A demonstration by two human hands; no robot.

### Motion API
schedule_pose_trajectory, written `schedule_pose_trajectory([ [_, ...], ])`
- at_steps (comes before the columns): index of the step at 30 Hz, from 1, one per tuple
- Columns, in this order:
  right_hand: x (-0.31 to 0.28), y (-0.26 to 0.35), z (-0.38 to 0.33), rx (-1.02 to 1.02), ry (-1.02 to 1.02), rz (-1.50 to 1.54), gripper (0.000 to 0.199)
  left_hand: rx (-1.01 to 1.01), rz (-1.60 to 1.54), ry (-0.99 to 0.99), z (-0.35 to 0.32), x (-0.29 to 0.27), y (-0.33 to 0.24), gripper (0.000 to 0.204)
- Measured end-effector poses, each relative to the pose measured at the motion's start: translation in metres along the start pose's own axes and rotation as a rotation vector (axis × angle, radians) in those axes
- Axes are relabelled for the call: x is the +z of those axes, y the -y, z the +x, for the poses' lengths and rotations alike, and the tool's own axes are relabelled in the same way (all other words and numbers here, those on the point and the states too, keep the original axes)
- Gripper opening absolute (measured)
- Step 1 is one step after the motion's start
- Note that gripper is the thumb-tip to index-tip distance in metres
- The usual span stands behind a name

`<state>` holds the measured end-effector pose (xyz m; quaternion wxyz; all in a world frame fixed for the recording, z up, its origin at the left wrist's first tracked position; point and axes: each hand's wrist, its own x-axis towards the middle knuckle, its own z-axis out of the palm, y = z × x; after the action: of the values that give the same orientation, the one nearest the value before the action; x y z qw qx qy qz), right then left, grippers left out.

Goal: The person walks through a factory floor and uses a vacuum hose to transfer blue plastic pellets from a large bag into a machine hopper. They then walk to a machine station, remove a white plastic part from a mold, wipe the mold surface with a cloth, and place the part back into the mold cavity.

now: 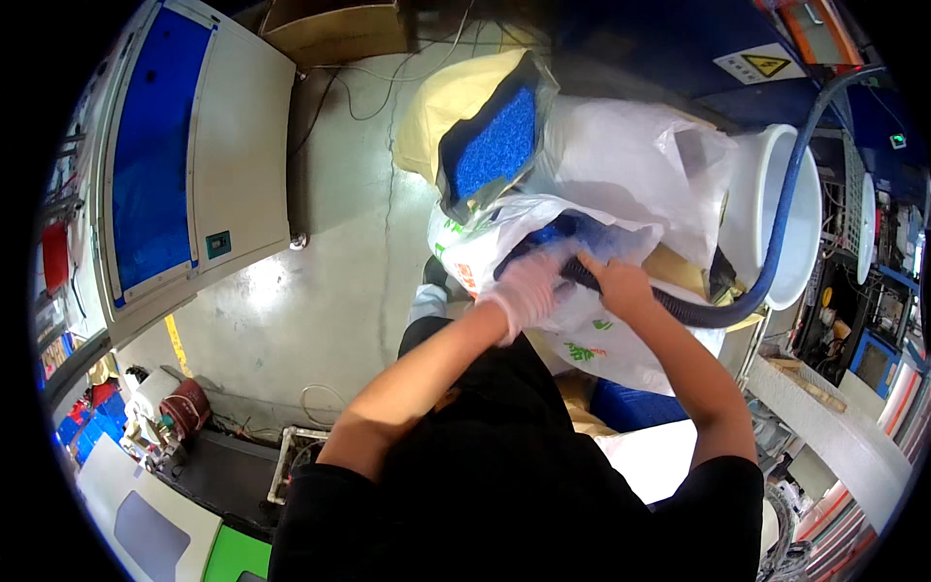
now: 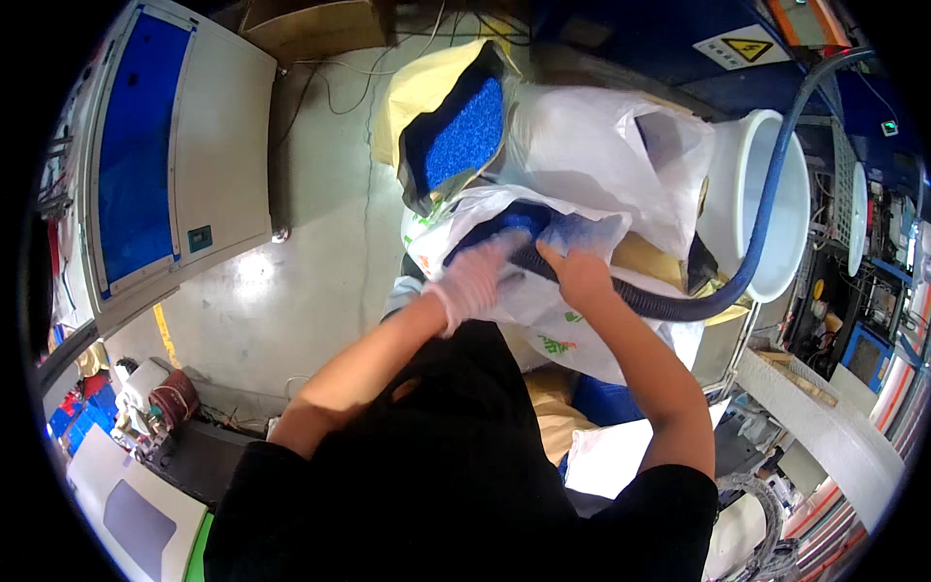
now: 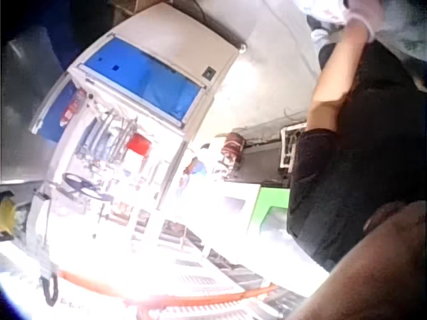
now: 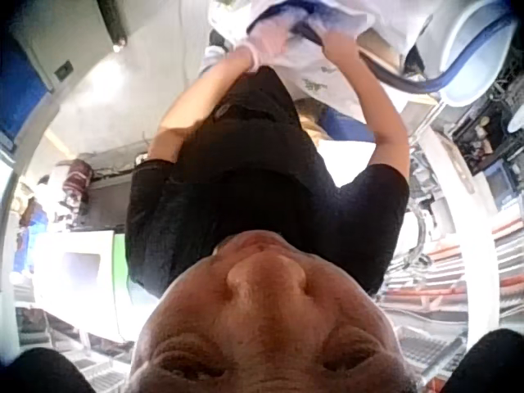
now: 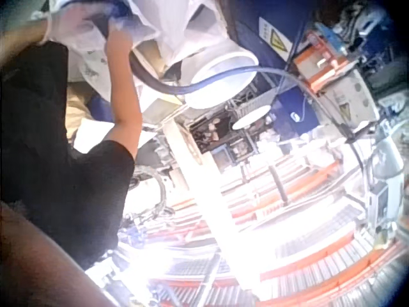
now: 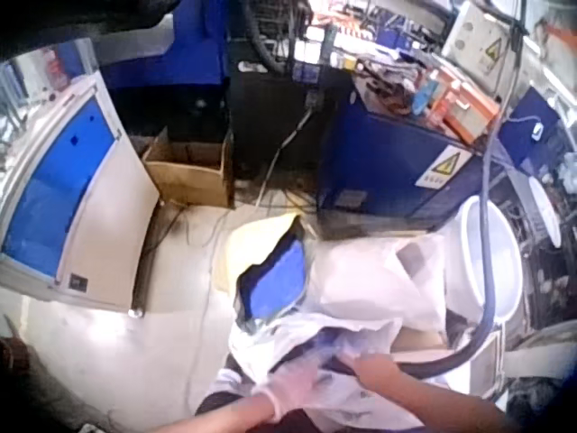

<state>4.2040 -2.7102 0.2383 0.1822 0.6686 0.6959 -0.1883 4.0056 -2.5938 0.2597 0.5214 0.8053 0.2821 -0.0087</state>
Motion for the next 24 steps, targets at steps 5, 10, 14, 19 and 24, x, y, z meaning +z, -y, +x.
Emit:
schedule_pose_trajectory([
  [5, 0.023, -0.065, 0.029, 0.229, 0.089, 0.028, 0.08, 0.199, -0.188, -0.014, -0.088, -0.008, -0.01, 0.05],
  [10, 0.022, -0.058, -0.004, 0.174, 0.31, -0.005, 0.085, -0.374, -0.488, -0.624, -0.251, 0.003, 0.081, 0.043],
  [14, 0.0, -0.044, -0.009, 0.09, 0.231, -0.162, 0.094, -0.826, -0.669, -1.262, -0.428, 0.111, 0.188, 0.045],
  [19, -0.059, 0.042, 0.023, -0.049, -0.112, 0.008, 0.031, -1.171, -0.426, -0.795, -0.614, 0.332, 0.23, 0.021],
  [24, -0.097, 0.193, 0.028, -0.398, -0.312, 0.299, 0.018, -1.684, -1.62, -1.247, -0.618, 0.437, 0.224, 0.032],
])
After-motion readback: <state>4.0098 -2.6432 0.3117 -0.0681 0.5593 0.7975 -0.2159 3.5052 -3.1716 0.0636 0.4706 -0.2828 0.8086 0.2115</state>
